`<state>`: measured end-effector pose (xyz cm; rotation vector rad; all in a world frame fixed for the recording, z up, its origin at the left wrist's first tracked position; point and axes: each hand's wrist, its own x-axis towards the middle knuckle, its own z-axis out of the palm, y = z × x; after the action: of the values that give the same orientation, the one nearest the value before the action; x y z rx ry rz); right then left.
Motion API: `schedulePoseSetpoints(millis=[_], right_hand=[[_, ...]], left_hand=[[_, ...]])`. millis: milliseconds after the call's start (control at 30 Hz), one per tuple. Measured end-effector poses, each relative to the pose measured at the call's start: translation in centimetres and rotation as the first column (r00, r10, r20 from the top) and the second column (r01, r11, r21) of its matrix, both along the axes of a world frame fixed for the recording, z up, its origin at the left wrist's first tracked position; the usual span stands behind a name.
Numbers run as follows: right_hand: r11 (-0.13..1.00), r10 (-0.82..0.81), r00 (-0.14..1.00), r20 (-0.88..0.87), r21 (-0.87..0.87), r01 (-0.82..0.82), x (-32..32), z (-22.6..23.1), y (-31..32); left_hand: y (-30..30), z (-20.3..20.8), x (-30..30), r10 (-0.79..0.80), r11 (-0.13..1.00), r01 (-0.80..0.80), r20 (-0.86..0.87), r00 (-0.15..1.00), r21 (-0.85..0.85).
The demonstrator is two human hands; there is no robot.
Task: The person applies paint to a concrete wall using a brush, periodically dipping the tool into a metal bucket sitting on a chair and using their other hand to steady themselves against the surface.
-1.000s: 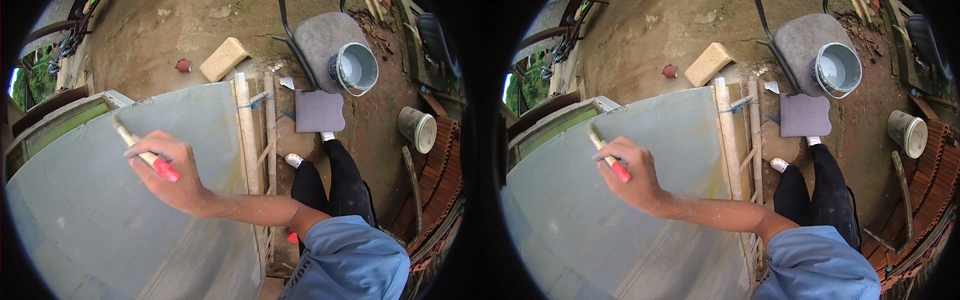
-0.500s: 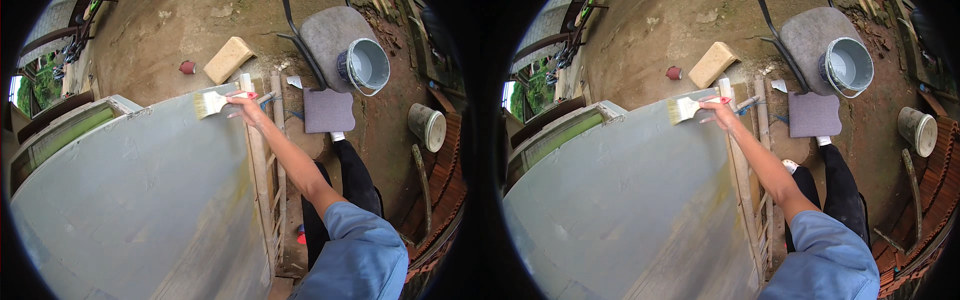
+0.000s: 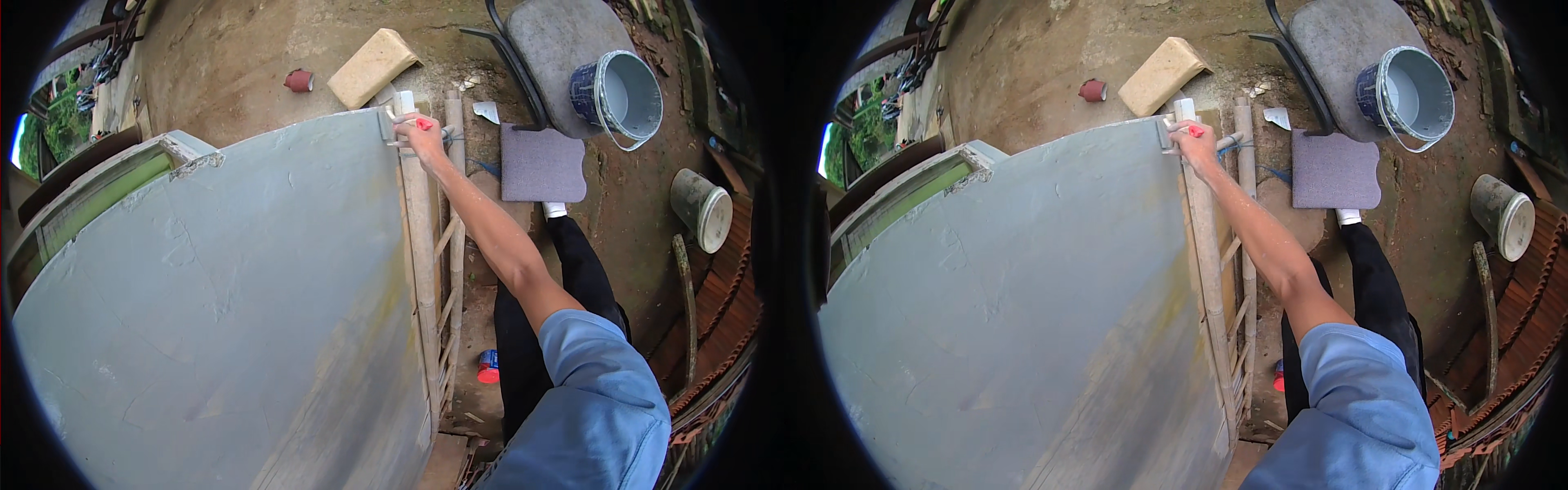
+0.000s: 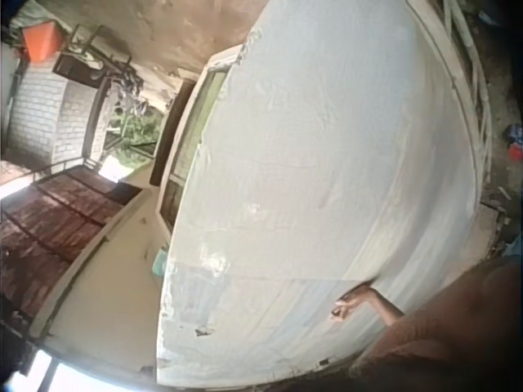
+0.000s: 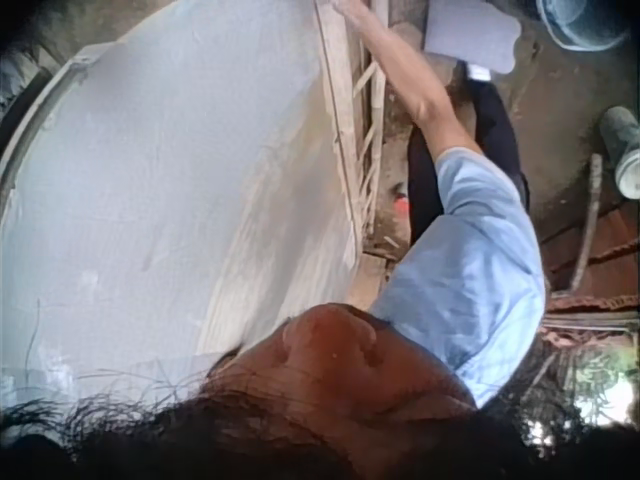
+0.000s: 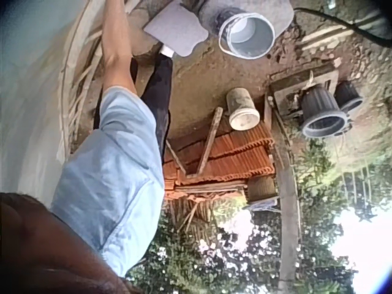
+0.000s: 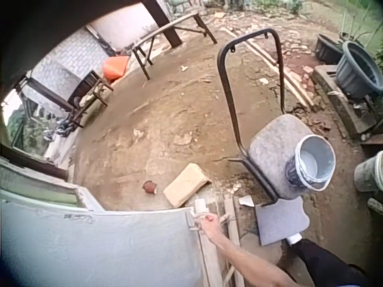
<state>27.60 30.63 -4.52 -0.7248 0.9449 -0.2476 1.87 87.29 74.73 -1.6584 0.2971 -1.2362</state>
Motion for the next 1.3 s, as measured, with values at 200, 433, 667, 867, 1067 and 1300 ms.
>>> schedulePoseSetpoints(millis=[200,433,667,867,1067,1300], right_hand=[[0.995,0.019,0.997,0.074,0.1,-0.026,-2.1,1.4,-3.4],[0.991,0.028,0.996,0.085,0.131,-0.039,-1.6,-1.7,-0.4],[0.985,-0.054,0.996,0.076,0.17,0.04,-4.6,-3.2,0.8],[0.997,0.072,0.997,0.026,-0.019,-0.071,-2.9,-2.2,2.0],[0.971,0.196,0.98,-0.046,0.145,-0.187,-17.6,1.6,2.6],[0.952,0.147,0.981,-0.13,0.286,-0.105,-23.4,0.6,13.1]], left_hand=[[-4.7,-4.5,-0.4,-0.223,0.923,0.214,0.007,0.975,-0.319],[-7.0,-7.8,2.5,-0.149,0.944,0.143,0.002,0.989,-0.296],[-7.6,-7.9,2.4,-0.121,0.959,0.111,-0.019,0.993,-0.262],[-7.1,-8.2,3.1,-0.141,0.958,0.125,-0.044,0.989,-0.257],[-6.5,-8.2,2.5,-0.117,0.963,0.101,-0.047,0.992,-0.25],[-6.2,-8.6,3.7,-0.152,0.96,0.129,-0.074,0.986,-0.249]])
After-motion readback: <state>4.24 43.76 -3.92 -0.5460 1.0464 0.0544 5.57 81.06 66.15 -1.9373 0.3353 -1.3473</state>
